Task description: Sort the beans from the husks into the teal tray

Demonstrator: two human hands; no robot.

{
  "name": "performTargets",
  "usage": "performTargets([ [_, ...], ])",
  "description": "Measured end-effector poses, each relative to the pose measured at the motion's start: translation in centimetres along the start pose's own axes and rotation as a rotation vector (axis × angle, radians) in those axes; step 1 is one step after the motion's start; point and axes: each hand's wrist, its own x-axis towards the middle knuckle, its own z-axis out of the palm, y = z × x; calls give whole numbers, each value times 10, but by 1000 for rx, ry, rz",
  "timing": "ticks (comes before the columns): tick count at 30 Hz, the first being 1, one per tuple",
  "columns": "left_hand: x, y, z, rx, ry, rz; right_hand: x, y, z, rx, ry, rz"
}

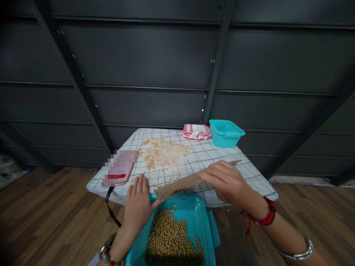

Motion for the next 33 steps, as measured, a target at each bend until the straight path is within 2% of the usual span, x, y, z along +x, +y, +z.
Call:
performTargets([
  [7, 1, 3, -5, 3, -35, -1, 0, 1, 4, -69, 1, -7],
  [15, 2, 0, -2, 15, -22, -1, -6, -2, -3, 5, -32, 14],
  [21, 1, 0, -1, 2, -25, -5, -5, 2, 2, -84, 23, 20],
  [29, 3, 0, -4, 11, -14, -14, -9, 0, -3, 17, -27, 33],
  [33, 2, -1, -4, 12, -17, -8, -6, 1, -5, -96, 9, 12],
])
